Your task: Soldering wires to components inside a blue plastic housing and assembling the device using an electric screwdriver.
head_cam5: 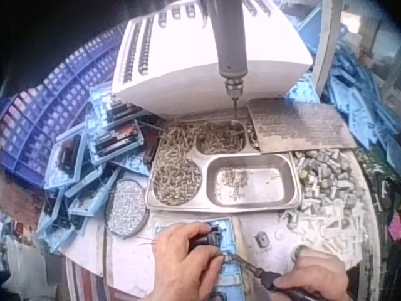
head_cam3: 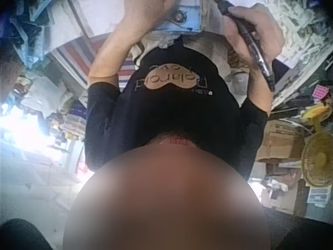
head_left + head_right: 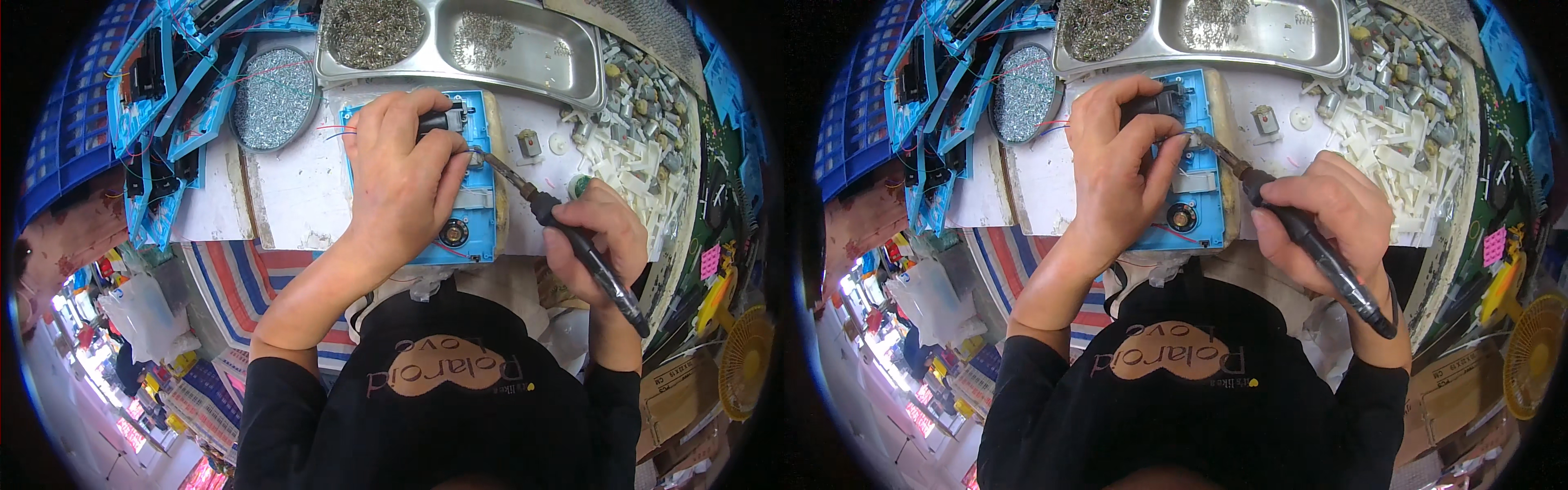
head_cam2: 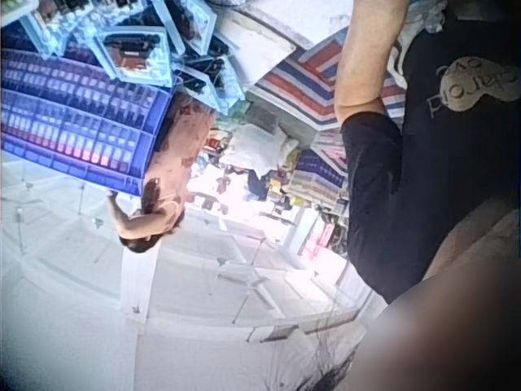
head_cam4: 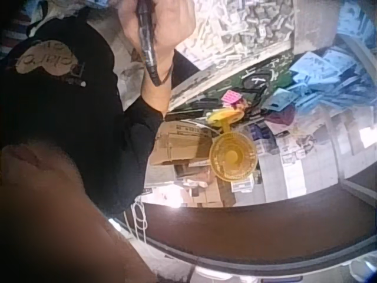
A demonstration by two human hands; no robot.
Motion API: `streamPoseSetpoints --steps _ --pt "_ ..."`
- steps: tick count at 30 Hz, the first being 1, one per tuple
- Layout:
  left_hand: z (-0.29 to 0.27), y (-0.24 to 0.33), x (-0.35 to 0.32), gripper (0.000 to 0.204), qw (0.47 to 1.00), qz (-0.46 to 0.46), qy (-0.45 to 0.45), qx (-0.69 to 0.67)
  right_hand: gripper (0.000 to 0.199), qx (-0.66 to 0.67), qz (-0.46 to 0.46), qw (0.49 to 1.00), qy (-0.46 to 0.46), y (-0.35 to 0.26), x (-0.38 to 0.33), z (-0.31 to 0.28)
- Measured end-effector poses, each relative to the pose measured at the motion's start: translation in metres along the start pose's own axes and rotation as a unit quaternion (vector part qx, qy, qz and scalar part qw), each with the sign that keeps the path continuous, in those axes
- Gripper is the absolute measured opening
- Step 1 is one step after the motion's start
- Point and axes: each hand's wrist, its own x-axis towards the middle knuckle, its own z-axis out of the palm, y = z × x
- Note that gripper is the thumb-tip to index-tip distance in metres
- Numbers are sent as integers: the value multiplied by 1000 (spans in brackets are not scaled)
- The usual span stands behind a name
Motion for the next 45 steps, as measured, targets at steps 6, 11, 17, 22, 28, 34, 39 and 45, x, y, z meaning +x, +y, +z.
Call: streamPoseSetpoints --steps 6,11,17,22,28,34,39,45 --pt "0 1 0 16 1000 -2 2 0 26 -12 -14 1000 0 -1 -1 -6" --pt "0 0 0 15 1000 -2 7 3 25 -1 13 1000 8 -2 -3 -11" --pt "1 -1 -1 15 1000 1 9 3 25 4 19 1000 8 -2 -3 -9" --pt "-3 -6 -2 16 999 26 18 -5 26 10 41 999 29 -1 -9 -14" --pt "-7 -5 -1 8 1000 30 6 -5 27 19 74 996 35 -4 -16 -19" --pt "-7 8 -3 9 997 24 -38 67 26 19 58 998 17 -7 -16 -17" --pt "-7 12 3 9 994 31 -57 93 27 23 46 999 6 -9 -14 -13" --pt "-7 14 6 10 993 26 -68 92 27 31 34 999 2 -7 -14 -11"
